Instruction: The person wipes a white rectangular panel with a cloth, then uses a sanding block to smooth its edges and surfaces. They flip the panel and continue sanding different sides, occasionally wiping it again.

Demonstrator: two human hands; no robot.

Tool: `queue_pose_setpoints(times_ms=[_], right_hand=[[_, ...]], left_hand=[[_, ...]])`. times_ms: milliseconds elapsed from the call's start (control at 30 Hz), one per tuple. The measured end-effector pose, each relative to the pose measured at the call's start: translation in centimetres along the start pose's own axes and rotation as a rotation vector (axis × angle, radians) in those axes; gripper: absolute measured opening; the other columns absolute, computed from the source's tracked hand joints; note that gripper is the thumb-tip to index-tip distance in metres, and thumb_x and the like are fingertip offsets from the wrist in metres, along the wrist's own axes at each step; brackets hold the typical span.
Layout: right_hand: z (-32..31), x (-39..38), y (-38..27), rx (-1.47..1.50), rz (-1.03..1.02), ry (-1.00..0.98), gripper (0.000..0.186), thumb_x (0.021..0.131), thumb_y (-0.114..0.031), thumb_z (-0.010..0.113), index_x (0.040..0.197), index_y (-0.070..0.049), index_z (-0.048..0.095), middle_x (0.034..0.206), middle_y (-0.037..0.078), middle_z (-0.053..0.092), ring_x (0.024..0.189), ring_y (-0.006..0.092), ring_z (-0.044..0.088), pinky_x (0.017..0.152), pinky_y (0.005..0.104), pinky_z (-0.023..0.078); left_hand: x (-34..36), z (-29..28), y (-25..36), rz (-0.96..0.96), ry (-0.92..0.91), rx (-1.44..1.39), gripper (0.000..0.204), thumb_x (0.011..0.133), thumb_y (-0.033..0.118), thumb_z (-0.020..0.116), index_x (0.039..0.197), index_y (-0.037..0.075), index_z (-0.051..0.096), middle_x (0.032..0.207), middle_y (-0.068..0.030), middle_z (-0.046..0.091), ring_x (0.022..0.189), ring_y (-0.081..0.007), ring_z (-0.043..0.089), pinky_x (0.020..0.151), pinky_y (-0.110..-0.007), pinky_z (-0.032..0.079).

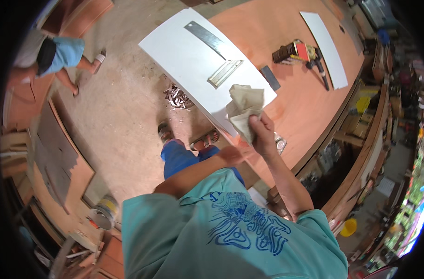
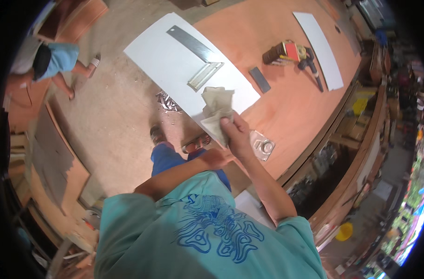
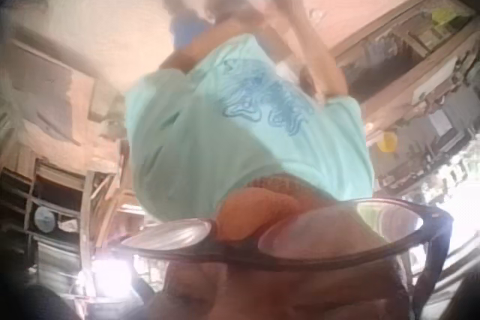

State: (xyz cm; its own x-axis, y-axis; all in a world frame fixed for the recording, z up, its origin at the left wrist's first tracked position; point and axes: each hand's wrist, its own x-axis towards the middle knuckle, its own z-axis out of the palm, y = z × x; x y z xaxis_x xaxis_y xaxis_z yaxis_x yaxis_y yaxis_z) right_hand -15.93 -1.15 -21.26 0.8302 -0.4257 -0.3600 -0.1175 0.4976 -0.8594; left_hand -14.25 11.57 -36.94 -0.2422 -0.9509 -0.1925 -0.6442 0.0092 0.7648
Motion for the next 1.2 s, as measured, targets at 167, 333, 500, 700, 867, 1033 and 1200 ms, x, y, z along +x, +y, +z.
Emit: queue_pose_setpoints(times_ms=[167, 333, 500, 700, 867, 1033, 1200], right_hand=[[-0.2, 1.5, 6.8, -1.680, -0.620, -0.314, 0.057, 0.079, -0.009, 0.064, 0.134, -0.004, 0.050, 0.149, 0.022, 0.038, 0.136, 0.0483, 0.033, 0.108, 0.0613, 0.029], [1.6, 3.1, 7.4, -2.030, -0.508, -0.398, 0.060, 0.082, -0.006, 0.055, 0.141, -0.001, 0.045, 0.156, 0.027, 0.023, 0.143, 0.0482, 0.023, 0.112, 0.0632, 0.023], [1.3, 3.4, 6.8, -2.068, -0.514, -0.476, 0.073, 0.083, -0.036, 0.069, 0.139, 0.005, 0.045, 0.154, 0.031, 0.022, 0.142, 0.0503, 0.023, 0.112, 0.0633, 0.024], [3.5, 0.8, 4.9, -1.837, -0.632, -0.410, 0.060, 0.078, -0.004, 0.060, 0.136, 0.007, 0.046, 0.153, 0.030, 0.025, 0.140, 0.0513, 0.026, 0.112, 0.0618, 0.025], [4.9, 7.8, 5.9, -2.148, -0.693, -0.500, 0.054, 0.083, -0.007, 0.057, 0.135, 0.005, 0.049, 0.152, 0.030, 0.026, 0.140, 0.0498, 0.026, 0.114, 0.0578, 0.026], [13.5, 22.1, 7.1, -2.010, -1.024, -0.428, 0.050, 0.077, 0.001, 0.054, 0.127, 0.002, 0.056, 0.146, 0.029, 0.034, 0.133, 0.0486, 0.034, 0.108, 0.0578, 0.030], [19.8, 33.8, 6.4, -1.965, -1.190, -0.420, 0.050, 0.074, -0.004, 0.058, 0.124, 0.000, 0.059, 0.144, 0.027, 0.037, 0.128, 0.0467, 0.038, 0.102, 0.0553, 0.036]], left_hand=[[-15.2, 3.1, -6.2, -0.692, 0.334, -0.083, 0.030, 0.083, 0.007, 0.052, 0.111, 0.004, 0.063, 0.104, -0.0205, 0.068, 0.086, -0.0388, 0.066, 0.076, -0.046, 0.054], [-31.7, 15.0, -6.0, -1.256, 0.602, -0.187, 0.038, 0.087, 0.009, 0.055, 0.124, 0.002, 0.057, 0.111, -0.0197, 0.064, 0.104, -0.0355, 0.063, 0.089, -0.045, 0.051], [-38.6, 24.0, 0.1, -1.384, 0.491, -0.385, 0.037, 0.089, 0.014, 0.058, 0.123, 0.001, 0.057, 0.108, -0.0201, 0.064, 0.102, -0.0366, 0.063, 0.086, -0.046, 0.052], [-40.8, 31.1, 6.7, -1.394, 0.651, -0.690, 0.026, 0.089, 0.017, 0.058, 0.108, 0.000, 0.066, 0.099, -0.0227, 0.069, 0.095, -0.0393, 0.066, 0.077, -0.047, 0.054], [-42.9, 31.7, 6.1, -1.403, 0.751, -0.700, 0.025, 0.089, 0.014, 0.057, 0.109, 0.000, 0.066, 0.091, -0.0227, 0.069, 0.085, -0.0415, 0.067, 0.072, -0.046, 0.054], [-44.0, 28.4, 4.1, -1.440, 0.845, -0.636, 0.038, 0.089, 0.013, 0.054, 0.123, -0.004, 0.060, 0.115, -0.0244, 0.066, 0.104, -0.0377, 0.065, 0.090, -0.043, 0.052], [-46.8, 23.4, 3.7, -1.468, 0.945, -0.626, 0.042, 0.091, 0.016, 0.054, 0.127, -0.005, 0.057, 0.117, -0.0253, 0.065, 0.103, -0.0388, 0.065, 0.088, -0.043, 0.052]])
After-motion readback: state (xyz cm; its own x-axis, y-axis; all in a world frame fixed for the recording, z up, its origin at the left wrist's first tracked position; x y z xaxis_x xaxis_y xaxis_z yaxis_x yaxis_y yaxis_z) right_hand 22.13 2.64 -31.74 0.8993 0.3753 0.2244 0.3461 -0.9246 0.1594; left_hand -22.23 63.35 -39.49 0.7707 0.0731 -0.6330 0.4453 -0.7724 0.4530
